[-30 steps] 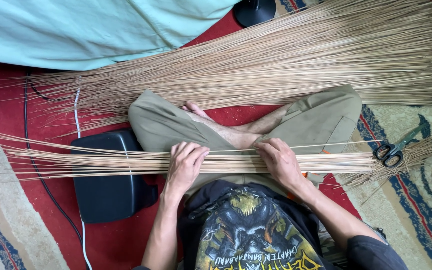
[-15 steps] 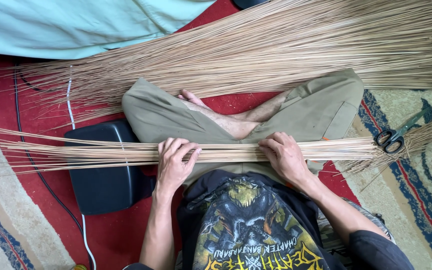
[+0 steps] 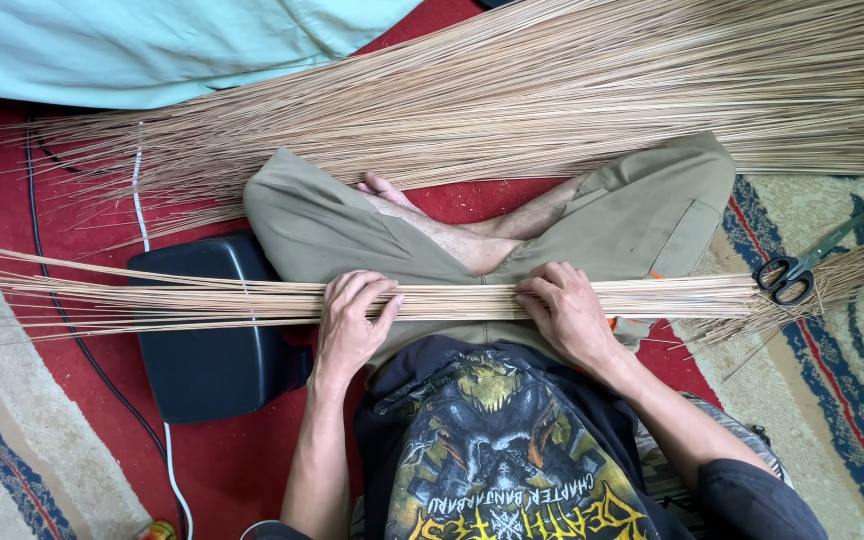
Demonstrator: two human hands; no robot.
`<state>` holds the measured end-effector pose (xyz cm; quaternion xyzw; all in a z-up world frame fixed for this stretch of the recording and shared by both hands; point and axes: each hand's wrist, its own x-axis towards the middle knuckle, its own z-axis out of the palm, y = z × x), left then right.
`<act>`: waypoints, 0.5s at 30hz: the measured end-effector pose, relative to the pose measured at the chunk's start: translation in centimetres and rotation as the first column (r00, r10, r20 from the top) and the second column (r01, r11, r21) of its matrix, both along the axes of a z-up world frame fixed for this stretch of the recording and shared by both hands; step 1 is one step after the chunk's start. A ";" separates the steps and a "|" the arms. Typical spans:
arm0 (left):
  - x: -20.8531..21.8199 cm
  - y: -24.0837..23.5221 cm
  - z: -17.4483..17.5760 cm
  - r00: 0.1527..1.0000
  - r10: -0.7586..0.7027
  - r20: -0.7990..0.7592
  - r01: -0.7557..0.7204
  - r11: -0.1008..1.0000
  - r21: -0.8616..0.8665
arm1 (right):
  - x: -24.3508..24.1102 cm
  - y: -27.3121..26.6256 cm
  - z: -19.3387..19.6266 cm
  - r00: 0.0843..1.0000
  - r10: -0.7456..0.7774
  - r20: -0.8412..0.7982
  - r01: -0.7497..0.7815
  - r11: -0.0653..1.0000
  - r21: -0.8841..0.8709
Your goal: The person sits cross-legged on the floor and repeatedly picks up small bundles of thin bamboo strips from a large pile, aligns them, and places them back down. The person handles the strips by hand, organizing them into smaller, more uniform sections.
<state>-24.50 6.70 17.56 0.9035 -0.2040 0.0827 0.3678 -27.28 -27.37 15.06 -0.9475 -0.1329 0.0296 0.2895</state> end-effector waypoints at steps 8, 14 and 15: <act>0.3 -0.3 0.3 1.000 -0.016 -0.025 0.016 1.000 0.000 | 0.1 0.4 0.7 1.000 0.003 -0.006 -0.003 1.000 0.000; 0.5 -0.4 0.1 0.998 -0.024 -0.061 0.022 0.999 -0.029 | 0.3 0.5 0.7 1.000 -0.003 -0.014 0.003 1.000 0.006; 0.5 -0.4 0.2 0.997 -0.029 -0.077 0.025 0.999 -0.048 | 0.3 0.5 0.6 1.000 -0.002 -0.015 0.002 1.000 0.007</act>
